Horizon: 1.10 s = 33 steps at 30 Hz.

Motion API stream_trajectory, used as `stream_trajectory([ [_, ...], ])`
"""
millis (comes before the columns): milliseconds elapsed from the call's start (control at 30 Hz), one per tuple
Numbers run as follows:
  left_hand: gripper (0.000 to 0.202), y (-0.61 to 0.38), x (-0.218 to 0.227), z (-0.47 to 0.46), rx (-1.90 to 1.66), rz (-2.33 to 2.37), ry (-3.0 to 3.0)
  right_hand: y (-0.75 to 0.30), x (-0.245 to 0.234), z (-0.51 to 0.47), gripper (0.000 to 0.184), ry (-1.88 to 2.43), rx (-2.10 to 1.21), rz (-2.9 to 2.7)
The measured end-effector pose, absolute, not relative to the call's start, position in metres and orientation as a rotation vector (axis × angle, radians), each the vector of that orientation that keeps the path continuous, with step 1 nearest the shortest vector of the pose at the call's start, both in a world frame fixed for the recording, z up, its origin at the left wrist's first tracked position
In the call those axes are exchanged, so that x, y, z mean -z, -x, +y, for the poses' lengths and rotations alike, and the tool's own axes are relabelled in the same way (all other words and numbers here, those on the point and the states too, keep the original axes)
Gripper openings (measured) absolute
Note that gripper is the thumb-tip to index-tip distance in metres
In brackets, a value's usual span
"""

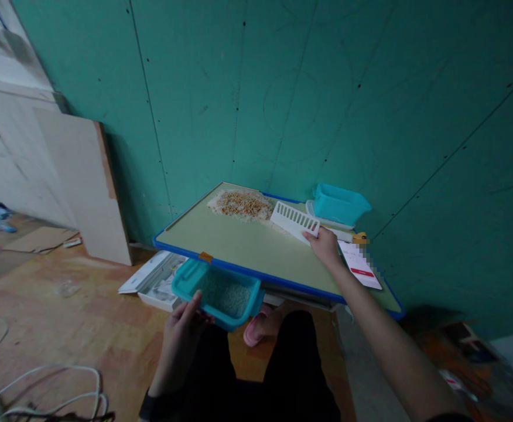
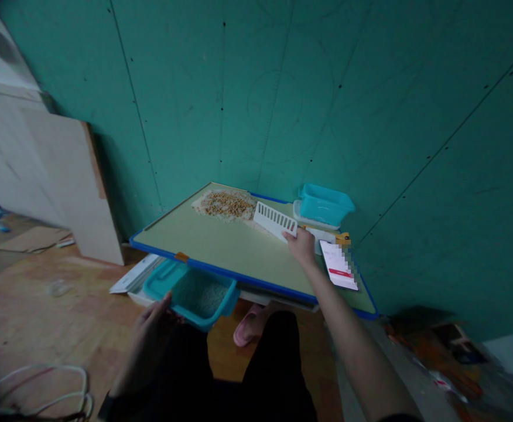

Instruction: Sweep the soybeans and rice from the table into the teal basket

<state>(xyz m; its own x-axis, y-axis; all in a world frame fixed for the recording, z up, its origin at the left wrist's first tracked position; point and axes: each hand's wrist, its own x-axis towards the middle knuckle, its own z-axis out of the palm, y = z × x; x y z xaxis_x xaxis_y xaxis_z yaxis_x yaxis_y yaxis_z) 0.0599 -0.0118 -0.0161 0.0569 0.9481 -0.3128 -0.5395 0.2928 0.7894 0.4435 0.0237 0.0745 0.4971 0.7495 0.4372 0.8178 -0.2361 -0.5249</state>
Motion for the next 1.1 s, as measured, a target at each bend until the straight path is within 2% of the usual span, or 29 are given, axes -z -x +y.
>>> stream_trajectory([
  [500,0.045,-0.060,0.023,-0.009,-1.211,0.886,-0.592,-0.432,-0.062,0.019,0.029,1.870,0.090,-1.327],
  [1100,0.047,-0.069,0.014,-0.014,-1.243,0.905,-0.582,-0.415,-0.048,0.043,0.037,1.712,-0.234,-1.289],
])
